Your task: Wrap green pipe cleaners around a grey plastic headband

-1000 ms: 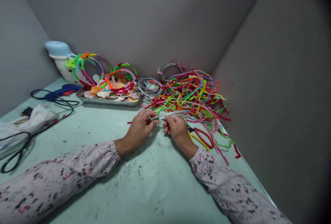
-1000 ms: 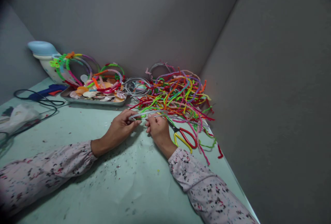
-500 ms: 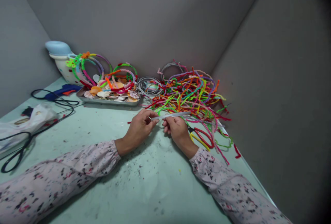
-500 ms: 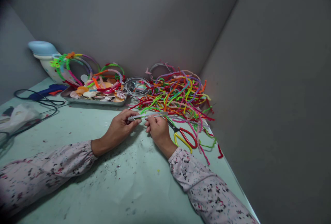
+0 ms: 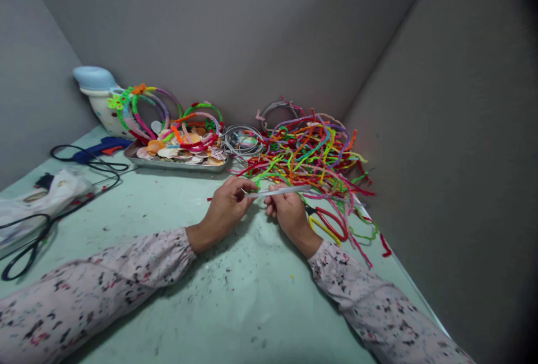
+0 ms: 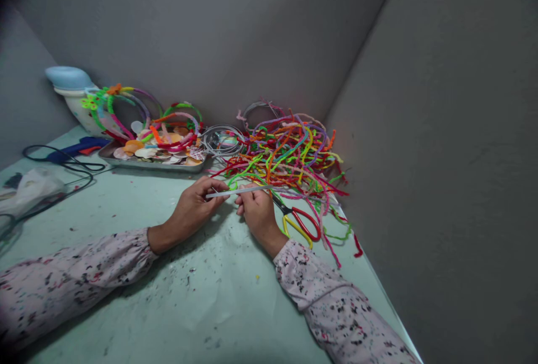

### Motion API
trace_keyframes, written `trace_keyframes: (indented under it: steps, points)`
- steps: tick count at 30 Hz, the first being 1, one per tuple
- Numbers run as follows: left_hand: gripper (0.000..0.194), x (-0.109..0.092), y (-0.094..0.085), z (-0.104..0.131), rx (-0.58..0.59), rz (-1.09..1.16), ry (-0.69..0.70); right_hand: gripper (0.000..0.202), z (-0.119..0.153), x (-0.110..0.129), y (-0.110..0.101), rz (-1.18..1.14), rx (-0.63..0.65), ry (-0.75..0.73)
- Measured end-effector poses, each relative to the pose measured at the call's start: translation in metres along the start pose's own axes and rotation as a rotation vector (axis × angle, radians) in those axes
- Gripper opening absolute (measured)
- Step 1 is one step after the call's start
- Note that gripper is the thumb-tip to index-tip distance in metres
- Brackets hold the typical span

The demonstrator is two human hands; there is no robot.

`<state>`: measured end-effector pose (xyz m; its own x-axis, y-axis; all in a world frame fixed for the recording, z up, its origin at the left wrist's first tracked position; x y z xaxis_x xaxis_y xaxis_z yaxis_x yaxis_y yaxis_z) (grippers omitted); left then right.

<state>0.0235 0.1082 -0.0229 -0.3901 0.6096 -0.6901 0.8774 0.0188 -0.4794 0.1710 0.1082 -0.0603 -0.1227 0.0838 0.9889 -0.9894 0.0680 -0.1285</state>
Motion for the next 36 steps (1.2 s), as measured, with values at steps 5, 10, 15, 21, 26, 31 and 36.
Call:
trace_keyframes:
  steps: [5,10,15,21,26,31,36]
  points:
    - [0.013,0.000,-0.001,0.000,-0.012,0.009,0.007,0.034,0.001,0.002,0.001,-0.005,0.007,-0.022]
    - [0.015,0.000,-0.003,-0.001,-0.018,-0.002,-0.001,0.036,0.002,0.003,0.001,-0.004,0.012,-0.026]
    - [0.015,-0.002,-0.003,-0.002,-0.018,-0.007,0.000,0.034,0.002,0.003,0.002,-0.015,0.026,-0.033]
    - [0.015,-0.002,-0.002,-0.002,-0.007,-0.012,0.004,0.035,0.003,0.005,0.001,-0.019,0.022,-0.061]
    - [0.015,-0.001,-0.002,-0.002,-0.004,0.006,-0.003,0.037,0.004,0.007,0.000,0.020,0.002,-0.080]
    - [0.014,-0.001,-0.002,-0.002,-0.022,0.020,0.005,0.037,0.005,0.012,-0.001,0.037,-0.015,-0.113]
    - [0.017,0.000,-0.003,0.000,-0.033,0.017,-0.007,0.035,0.005,0.012,-0.001,0.019,-0.019,-0.121]
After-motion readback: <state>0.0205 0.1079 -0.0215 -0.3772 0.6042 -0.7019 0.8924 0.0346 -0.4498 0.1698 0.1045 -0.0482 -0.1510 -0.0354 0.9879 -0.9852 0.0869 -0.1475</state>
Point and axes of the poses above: each hand's wrist, its own z-axis away from the middle knuckle, its own y-axis out of the palm, x = y × z, the point moved 9 cm from there along -z, towards the middle knuckle, and after that the axes turned 12 degrees about y, right-handed, at the moved point
